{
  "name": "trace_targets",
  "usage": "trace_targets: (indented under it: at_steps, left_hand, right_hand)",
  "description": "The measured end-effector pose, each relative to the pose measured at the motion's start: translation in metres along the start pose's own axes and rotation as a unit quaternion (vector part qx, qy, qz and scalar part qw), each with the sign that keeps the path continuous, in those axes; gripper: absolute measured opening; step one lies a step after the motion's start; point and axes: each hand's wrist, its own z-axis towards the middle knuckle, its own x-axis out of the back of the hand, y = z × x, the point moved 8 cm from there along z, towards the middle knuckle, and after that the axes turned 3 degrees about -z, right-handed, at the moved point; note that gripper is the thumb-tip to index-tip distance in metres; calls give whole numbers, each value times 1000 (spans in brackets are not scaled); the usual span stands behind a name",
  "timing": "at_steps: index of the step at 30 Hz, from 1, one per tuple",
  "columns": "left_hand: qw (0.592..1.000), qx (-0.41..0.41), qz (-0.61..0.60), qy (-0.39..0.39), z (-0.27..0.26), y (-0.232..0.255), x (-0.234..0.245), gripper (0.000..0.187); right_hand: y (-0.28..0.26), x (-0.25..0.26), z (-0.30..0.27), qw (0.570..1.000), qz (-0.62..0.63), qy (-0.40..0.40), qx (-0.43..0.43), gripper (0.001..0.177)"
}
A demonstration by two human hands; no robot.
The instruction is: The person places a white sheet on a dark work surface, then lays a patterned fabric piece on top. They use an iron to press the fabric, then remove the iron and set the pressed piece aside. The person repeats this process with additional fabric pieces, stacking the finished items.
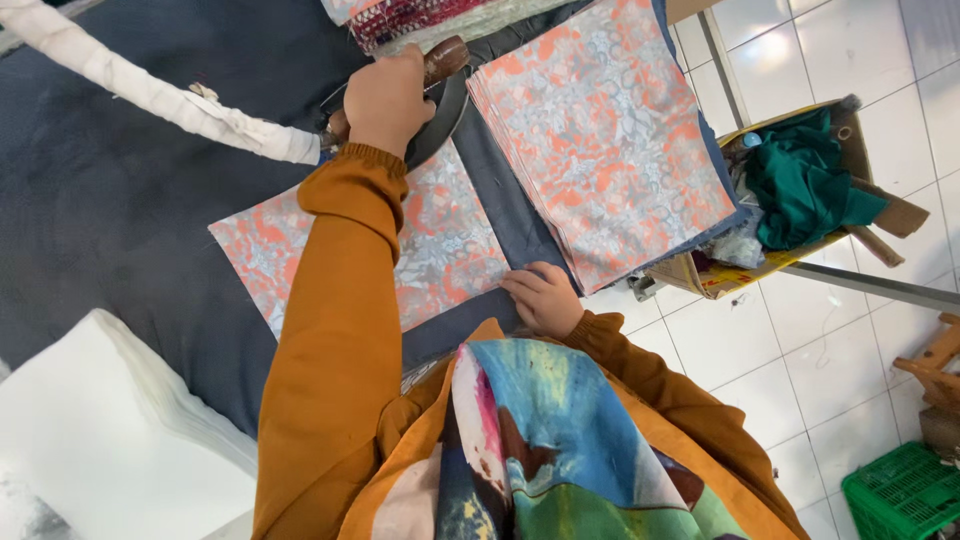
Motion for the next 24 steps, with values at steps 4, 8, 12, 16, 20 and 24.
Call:
trace_targets:
  at_steps: [4,8,12,16,20,24]
  left_hand:
    - [994,54,-33,-84,-60,13,10,48]
    - [979,53,-43,-190,-155,68,-12,42]
    - [975,-91,-108,-170,-195,169,-31,13]
    - [972,-104,-143,-155,-217,185,-28,10]
    - [979,-59,-118,-156,-271,113,5,23]
    - [982,60,-57,-167,-311,-1,59,40]
  right_hand:
    - [11,57,-19,987,-27,133,-87,33]
    - [8,101,-50,947,-82,244,-192,23]
    - [-1,123,-35,924,-69,311,-211,20]
    - [-16,119,1,933,-68,324,-142,17]
    - [-26,85,18,961,-56,228,-146,17]
    - [-40,58,16,968,-56,205,-132,15]
